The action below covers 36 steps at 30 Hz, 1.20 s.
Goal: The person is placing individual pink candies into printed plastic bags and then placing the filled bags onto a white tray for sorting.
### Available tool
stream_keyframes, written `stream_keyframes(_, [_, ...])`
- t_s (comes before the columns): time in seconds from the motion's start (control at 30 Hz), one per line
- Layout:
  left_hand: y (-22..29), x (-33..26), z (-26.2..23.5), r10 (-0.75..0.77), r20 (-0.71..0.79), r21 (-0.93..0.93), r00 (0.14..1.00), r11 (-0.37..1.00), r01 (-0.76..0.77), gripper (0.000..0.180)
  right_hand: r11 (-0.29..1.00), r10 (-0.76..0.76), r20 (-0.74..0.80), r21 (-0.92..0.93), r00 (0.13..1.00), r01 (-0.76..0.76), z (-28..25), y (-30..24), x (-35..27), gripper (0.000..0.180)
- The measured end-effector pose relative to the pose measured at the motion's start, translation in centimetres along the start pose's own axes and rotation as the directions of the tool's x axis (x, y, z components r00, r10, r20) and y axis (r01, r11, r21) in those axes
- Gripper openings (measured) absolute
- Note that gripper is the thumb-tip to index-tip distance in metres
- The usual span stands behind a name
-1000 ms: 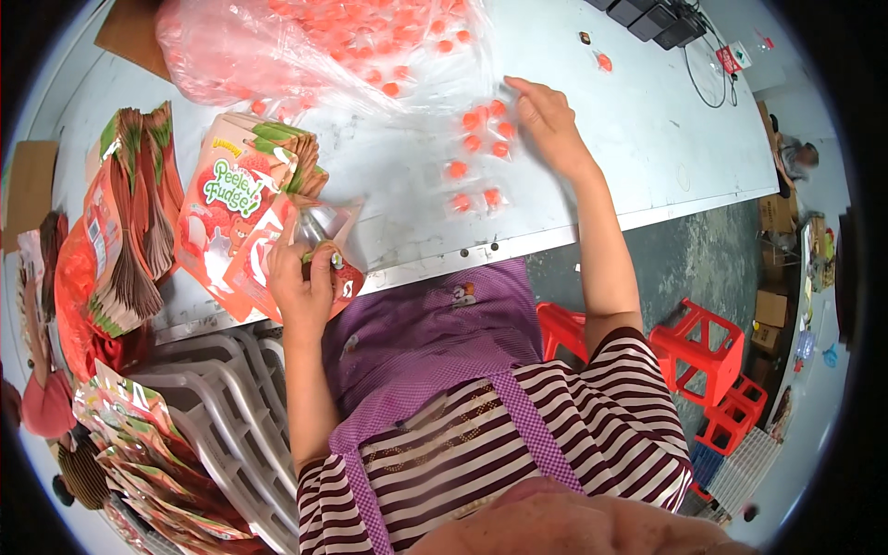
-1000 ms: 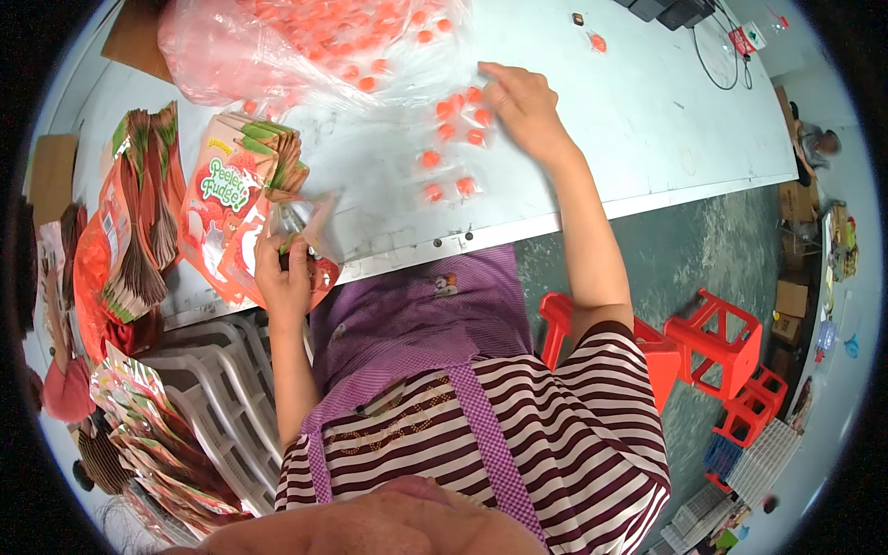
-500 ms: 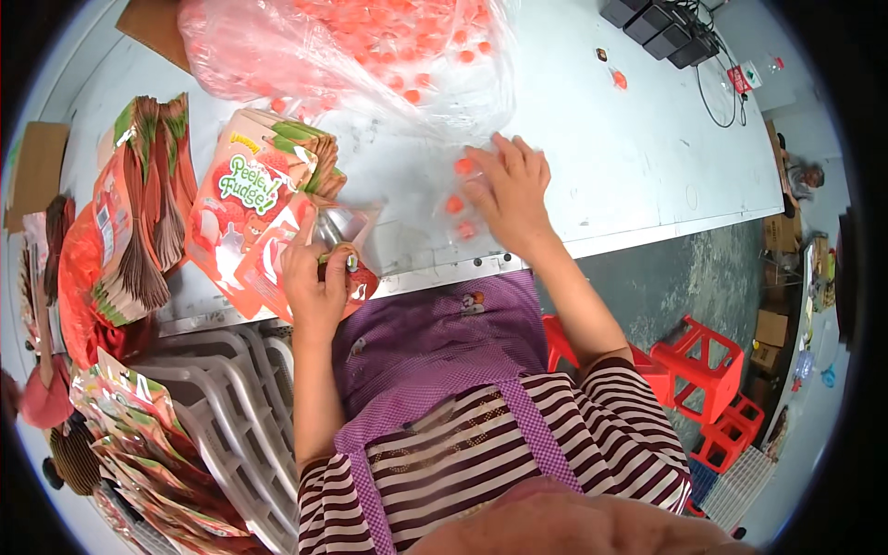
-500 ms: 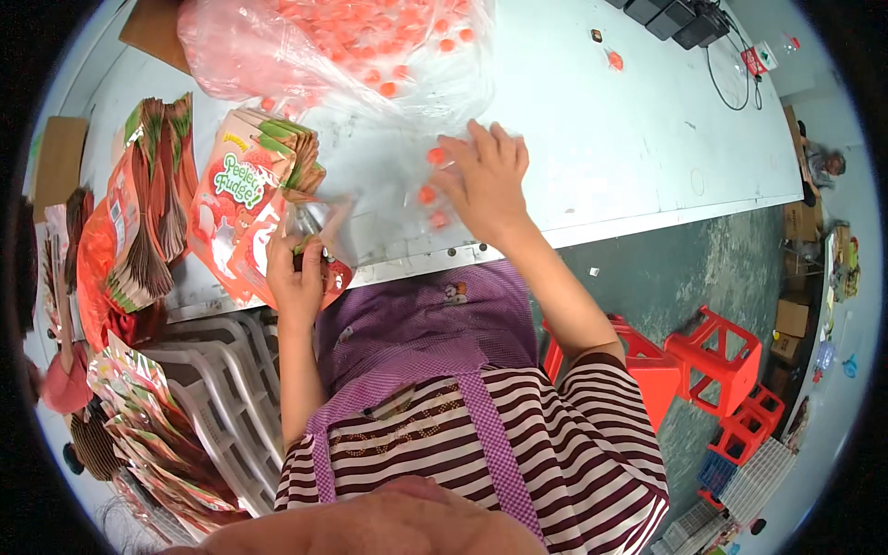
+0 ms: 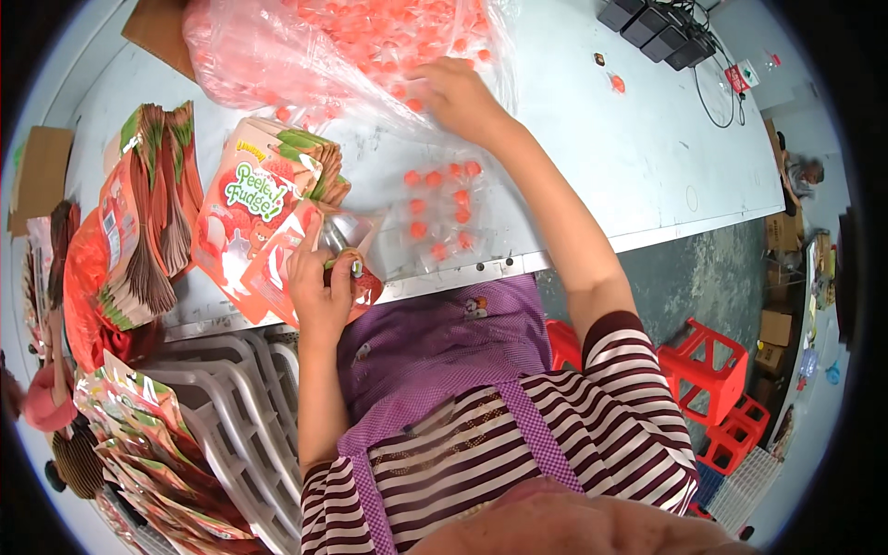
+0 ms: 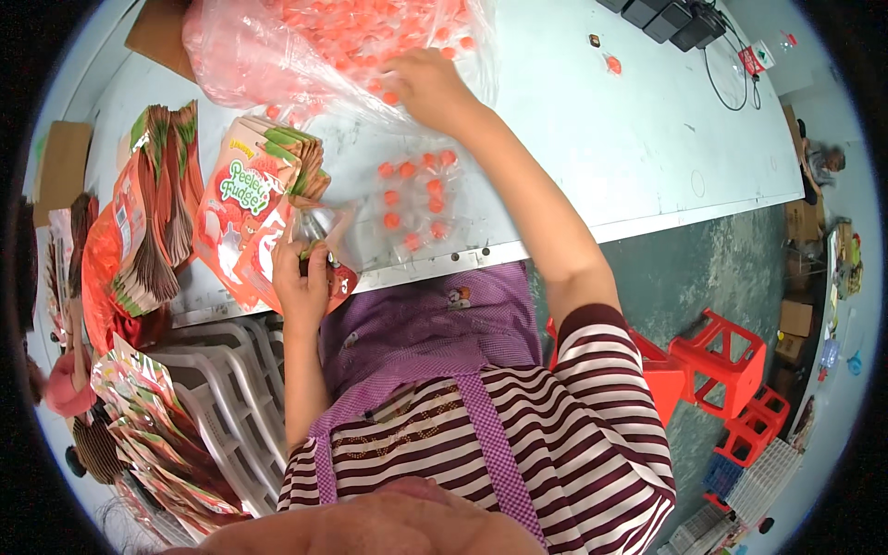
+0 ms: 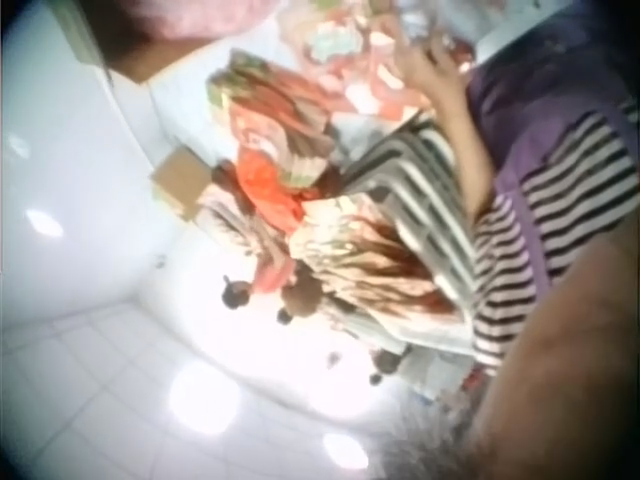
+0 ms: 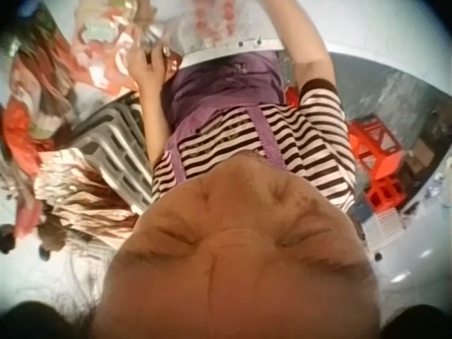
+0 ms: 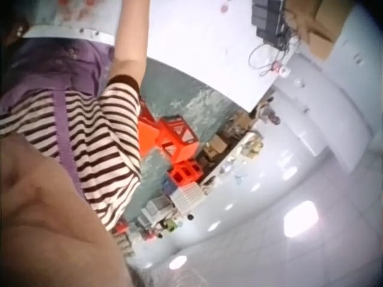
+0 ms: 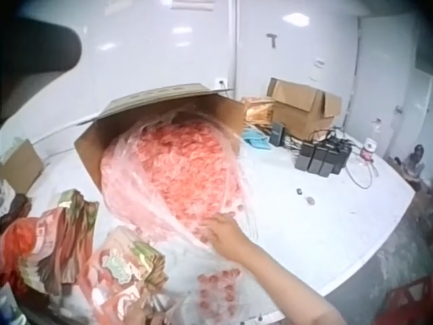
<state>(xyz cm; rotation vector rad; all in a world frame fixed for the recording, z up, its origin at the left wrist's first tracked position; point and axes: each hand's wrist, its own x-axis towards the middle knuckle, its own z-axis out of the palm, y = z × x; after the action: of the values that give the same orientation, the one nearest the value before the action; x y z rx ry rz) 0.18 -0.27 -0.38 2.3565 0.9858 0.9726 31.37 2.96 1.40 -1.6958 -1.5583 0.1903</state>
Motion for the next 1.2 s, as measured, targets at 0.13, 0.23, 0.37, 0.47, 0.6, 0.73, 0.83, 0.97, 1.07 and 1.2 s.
stream_keyframes(0.13, [-0.3, -0.3, 0.1, -0.002, -0.012, 0.009, 1.0, 1.0, 0.002, 0.018, 0.951, -0.22, 0.127, -0.192, 0.967, 0.242, 1.8, 0.3, 1.2, 0.023])
stream_keyframes(0.23, [0.1, -0.1, -0.1, -0.062, 0.007, -0.023, 0.998, 0.998, 0.062, 0.02, 0.937, -0.193, 0.235, -0.245, 0.953, 0.25, 0.8, 1.5, 0.9, 0.021])
stream_keyframes(0.37, [0.4, -0.1, -0.4, -0.102, 0.033, -0.008, 0.994, 0.995, 0.102, 0.023, 0.958, -0.05, 0.281, -0.258, 0.958, 0.126, -3.8, 2.2, -2.0, 0.019])
stream_keyframes(0.47, [0.1, 0.1, -0.3, -0.004, 0.004, 0.002, 1.0, 1.0, 0.004, 0.017, 0.998, -0.065, 0.102, 0.02, 0.993, 0.063, -5.8, 3.6, -5.4, 0.019])
stream_keyframes(0.6, [-0.1, 0.1, -0.3, -0.008, -0.002, 0.002, 1.0, 1.0, 0.008, 0.017, 0.845, 0.335, 0.007, 0.441, 0.942, -0.304, -9.8, 3.7, -7.0, 0.022])
stream_keyframes(0.73, [-0.3, -0.1, 0.0, -0.027, 0.004, -0.026, 1.0, 0.999, 0.027, 0.018, 0.86, 0.362, -0.007, 0.389, 0.932, -0.331, -10.5, 4.0, -7.1, 0.023])
stream_keyframes(0.83, [-0.5, -0.3, 0.0, -0.035, 0.009, 0.02, 0.999, 0.999, 0.035, 0.019, 0.964, 0.243, 0.025, 0.103, 0.97, -0.245, -9.2, 3.3, -7.1, 0.025])
stream_keyframes(0.97, [0.1, -0.2, -0.1, -0.107, 0.042, -0.012, 0.993, 0.994, 0.108, 0.022, 0.962, -0.027, 0.101, -0.267, 0.995, 0.054, -7.7, 2.6, -6.3, 0.028])
stream_keyframes(1.07, [-0.2, -0.2, -0.1, -0.058, 0.029, -0.005, 0.998, 0.998, 0.058, 0.021, 0.964, -0.019, 0.017, -0.264, 1.0, 0.023, -6.7, 3.2, -4.5, 0.03])
stream_keyframes(1.2, [-0.4, -0.3, 0.0, -0.049, 0.004, -0.03, 0.999, 0.998, 0.049, 0.019, 0.981, 0.006, -0.016, -0.192, 1.0, -0.009, -4.4, 4.9, -0.8, 0.029])
